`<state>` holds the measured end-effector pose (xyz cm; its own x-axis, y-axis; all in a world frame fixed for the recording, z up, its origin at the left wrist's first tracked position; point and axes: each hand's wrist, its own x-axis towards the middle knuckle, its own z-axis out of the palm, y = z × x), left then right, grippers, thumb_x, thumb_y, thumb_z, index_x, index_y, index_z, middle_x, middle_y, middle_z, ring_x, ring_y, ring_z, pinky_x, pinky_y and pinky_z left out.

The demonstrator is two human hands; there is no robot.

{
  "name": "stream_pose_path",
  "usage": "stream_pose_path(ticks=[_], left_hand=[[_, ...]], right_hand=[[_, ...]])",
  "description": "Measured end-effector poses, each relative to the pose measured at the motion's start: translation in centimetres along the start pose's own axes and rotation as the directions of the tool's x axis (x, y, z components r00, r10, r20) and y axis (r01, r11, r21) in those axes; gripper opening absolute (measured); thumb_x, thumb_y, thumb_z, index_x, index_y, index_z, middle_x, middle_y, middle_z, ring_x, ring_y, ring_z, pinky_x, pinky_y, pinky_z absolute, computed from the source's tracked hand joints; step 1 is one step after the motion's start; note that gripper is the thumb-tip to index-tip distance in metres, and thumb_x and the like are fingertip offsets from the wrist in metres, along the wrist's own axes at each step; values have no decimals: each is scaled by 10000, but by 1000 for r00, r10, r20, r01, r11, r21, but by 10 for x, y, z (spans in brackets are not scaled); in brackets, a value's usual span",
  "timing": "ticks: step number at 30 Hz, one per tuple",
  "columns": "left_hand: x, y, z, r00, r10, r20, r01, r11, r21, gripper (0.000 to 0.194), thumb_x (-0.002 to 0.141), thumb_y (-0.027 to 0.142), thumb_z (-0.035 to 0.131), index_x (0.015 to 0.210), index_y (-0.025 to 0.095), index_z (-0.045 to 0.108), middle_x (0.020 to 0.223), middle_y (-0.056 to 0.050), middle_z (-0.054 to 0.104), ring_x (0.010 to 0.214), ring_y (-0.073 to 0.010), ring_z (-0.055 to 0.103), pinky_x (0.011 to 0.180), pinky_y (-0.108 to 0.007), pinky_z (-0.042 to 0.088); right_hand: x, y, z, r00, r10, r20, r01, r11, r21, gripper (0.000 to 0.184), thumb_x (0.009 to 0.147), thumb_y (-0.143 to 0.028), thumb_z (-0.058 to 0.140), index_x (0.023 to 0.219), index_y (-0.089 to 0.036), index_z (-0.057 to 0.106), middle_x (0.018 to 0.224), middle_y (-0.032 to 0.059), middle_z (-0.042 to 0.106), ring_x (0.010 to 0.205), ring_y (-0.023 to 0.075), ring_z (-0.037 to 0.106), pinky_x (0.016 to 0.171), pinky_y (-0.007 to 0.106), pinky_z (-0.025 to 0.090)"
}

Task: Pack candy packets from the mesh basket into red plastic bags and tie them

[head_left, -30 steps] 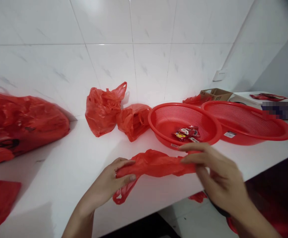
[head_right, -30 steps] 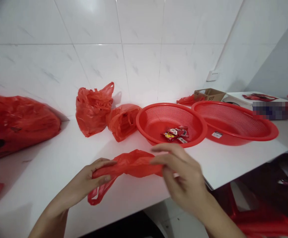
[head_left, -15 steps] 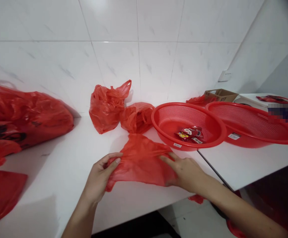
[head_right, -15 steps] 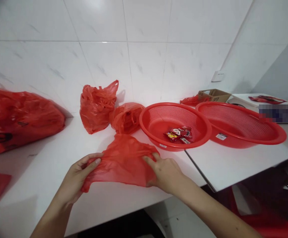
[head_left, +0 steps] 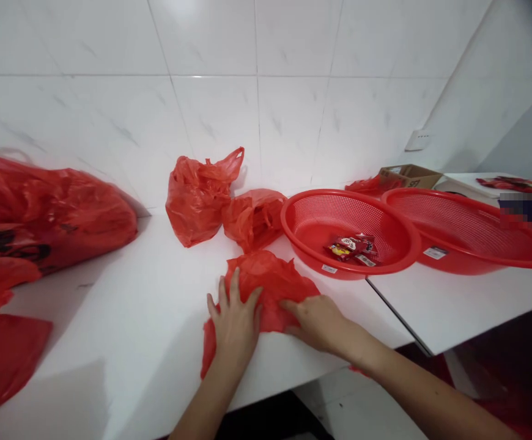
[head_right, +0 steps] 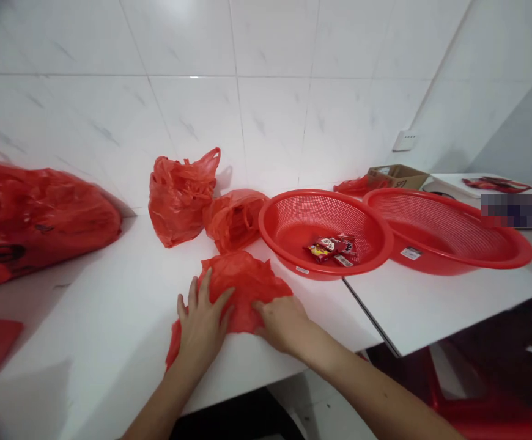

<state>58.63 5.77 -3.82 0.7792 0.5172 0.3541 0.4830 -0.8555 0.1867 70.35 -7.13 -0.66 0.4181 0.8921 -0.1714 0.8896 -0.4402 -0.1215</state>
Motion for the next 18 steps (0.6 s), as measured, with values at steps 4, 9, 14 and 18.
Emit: stream_pose_path(ticks=[4,9,14,18], left_hand=[[18,-30,3,986,-165,37,165,986,-19,370,836,150,490,1189,186,596,1464,-165,397,1236,-349,486,998,-533,390],[26,-54,-36,956,-230,182,240,970,-34,434,850,169,376,1261,207,510,1294,-116,571,824,-263,662,644,-346,485],[18,-37,-62,963,-76,258,69,997,39,346,861,194,329,1007,187,643,1409,-106,460,631,-198,654,547,-331,441],[13,-31,-68,950,-30,311,40,999,-26,322,867,228,373,855,176,690,1485,-113,388,710,-242,697,661,-404,506]], right_hand=[[-29,-2,4,960,-212,181,185,970,156,450,766,-490,650,1159,-272,660,825,66,719,805,273,676,650,302,459],[-56,23,-34,938,-290,190,224,925,308,251,817,-450,612,939,-260,722,761,11,698,722,191,654,621,254,452],[-62,13,-68,790,2,-613,205,941,268,252,935,-311,472,1078,-242,668,1023,69,686,926,207,642,813,338,495],[-49,-20,-45,825,-313,-471,471,841,266,198,918,-222,475,963,-281,658,864,4,684,779,142,641,704,245,513]])
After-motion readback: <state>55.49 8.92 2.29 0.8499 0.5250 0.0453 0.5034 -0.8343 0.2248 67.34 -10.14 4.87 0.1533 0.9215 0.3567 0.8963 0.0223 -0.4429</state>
